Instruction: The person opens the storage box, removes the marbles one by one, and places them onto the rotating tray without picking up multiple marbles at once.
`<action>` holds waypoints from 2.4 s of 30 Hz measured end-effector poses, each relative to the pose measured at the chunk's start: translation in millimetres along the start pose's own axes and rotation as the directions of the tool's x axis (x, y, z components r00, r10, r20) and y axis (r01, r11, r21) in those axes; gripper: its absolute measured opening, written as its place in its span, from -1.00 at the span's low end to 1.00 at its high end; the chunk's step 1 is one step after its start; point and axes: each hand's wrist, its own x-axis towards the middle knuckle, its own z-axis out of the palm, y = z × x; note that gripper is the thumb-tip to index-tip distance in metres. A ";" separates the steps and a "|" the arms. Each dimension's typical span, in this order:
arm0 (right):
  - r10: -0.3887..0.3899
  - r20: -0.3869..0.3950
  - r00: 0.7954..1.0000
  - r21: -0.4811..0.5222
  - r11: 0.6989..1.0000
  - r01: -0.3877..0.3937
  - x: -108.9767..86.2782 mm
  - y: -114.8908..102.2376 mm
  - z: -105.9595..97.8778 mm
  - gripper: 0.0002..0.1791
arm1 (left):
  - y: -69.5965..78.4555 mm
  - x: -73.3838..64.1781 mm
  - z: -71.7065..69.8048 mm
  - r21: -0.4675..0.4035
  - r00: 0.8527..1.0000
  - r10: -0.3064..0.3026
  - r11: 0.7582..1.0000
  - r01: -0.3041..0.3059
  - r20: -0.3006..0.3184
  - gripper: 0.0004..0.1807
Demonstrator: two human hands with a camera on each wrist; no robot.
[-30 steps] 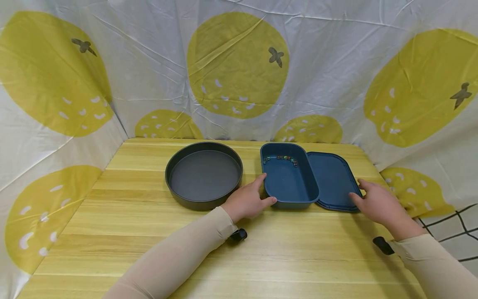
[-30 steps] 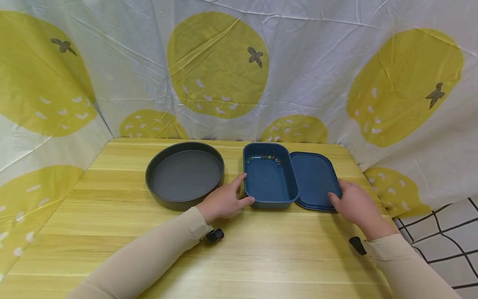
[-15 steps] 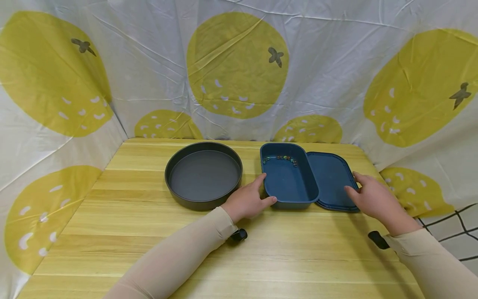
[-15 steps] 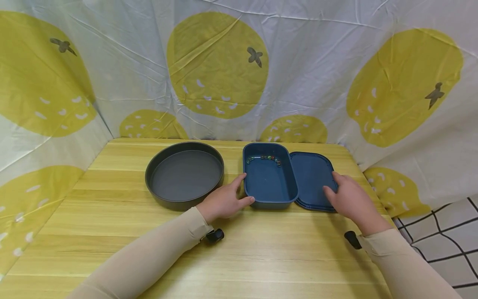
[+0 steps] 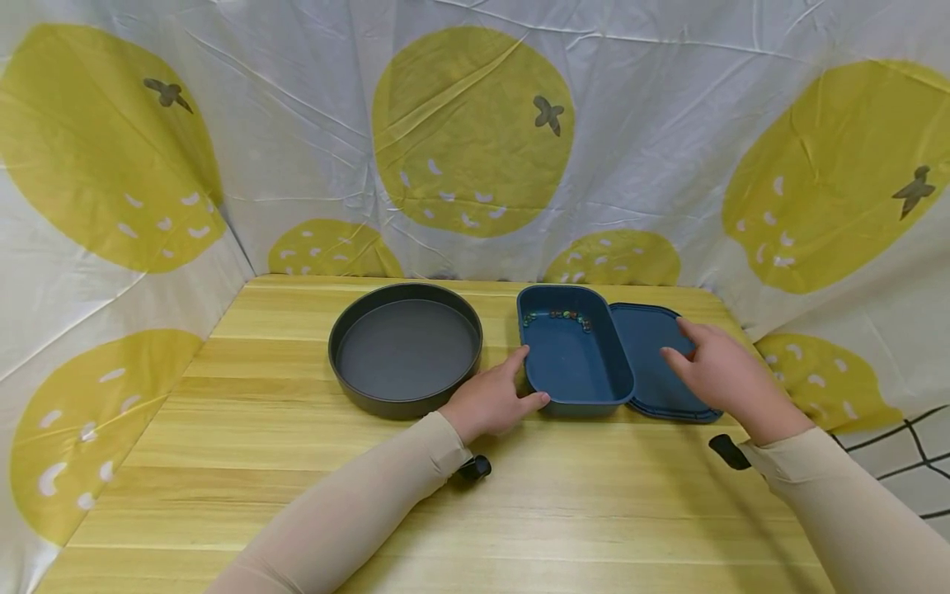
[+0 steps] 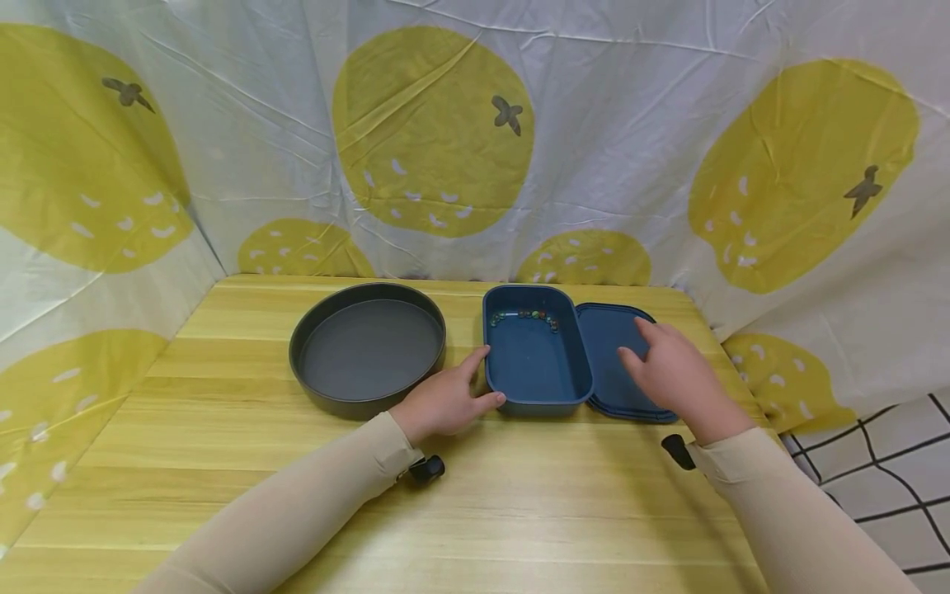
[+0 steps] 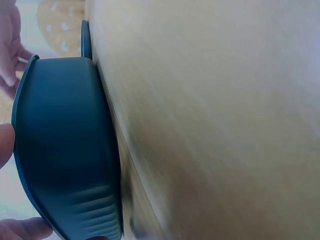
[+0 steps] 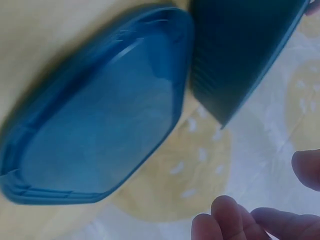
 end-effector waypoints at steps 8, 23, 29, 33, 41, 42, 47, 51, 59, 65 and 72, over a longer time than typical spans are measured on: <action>-0.041 -0.035 0.999 0.015 0.999 0.041 23.7 -29.9 -4.0 -0.20 | 1.7 -10.0 -4.9 -0.032 1.000 0.013 0.999 -0.013 0.009 0.06; -0.108 0.012 0.994 0.112 0.988 0.106 72.1 -69.2 -5.2 -0.26 | -21.6 -53.7 -78.2 0.046 0.980 0.131 0.991 -0.126 -0.146 -0.05; -0.120 0.037 0.992 0.184 0.977 0.111 88.3 -77.0 0.9 -0.29 | -63.0 -59.4 -109.9 0.127 0.973 0.071 0.991 -0.043 -0.220 -0.04; -0.119 0.053 0.991 0.219 0.970 0.105 98.0 -80.4 4.5 -0.34 | -96.0 -63.1 -130.4 0.160 0.966 0.037 0.987 0.005 -0.255 -0.02; -0.161 0.072 0.984 0.264 0.955 0.137 122.0 -85.8 14.8 -0.42 | -158.7 -66.3 -159.3 0.159 0.957 -0.111 0.975 0.158 -0.270 0.04; -0.163 0.079 0.983 0.270 0.953 0.137 125.4 -86.3 16.8 -0.43 | -164.6 -66.8 -160.5 0.155 0.957 -0.131 0.972 0.174 -0.258 0.05; -0.173 0.115 0.978 0.304 0.944 0.131 139.6 -89.3 28.7 -0.47 | -186.3 -68.3 -159.4 0.093 0.960 -0.199 0.971 0.221 -0.196 0.09; -0.171 0.147 0.974 0.348 0.931 0.111 149.2 -88.8 39.6 -0.50 | -195.2 -68.1 -155.0 0.003 0.967 -0.213 0.976 0.216 -0.142 0.13; -0.169 0.193 0.966 0.281 0.953 0.111 166.4 -81.8 58.8 -0.54 | -206.1 -65.8 -146.9 -0.019 0.975 -0.202 0.979 0.201 -0.088 0.16; -0.183 0.233 0.955 0.209 0.969 0.134 174.6 -81.0 68.6 -0.57 | -209.3 -65.3 -144.0 -0.042 0.983 -0.166 0.986 0.163 -0.072 0.12; -0.202 0.281 0.938 0.175 0.972 0.157 184.2 -81.0 79.5 -0.58 | -208.4 -65.5 -142.6 -0.035 0.986 -0.155 0.988 0.153 -0.056 0.12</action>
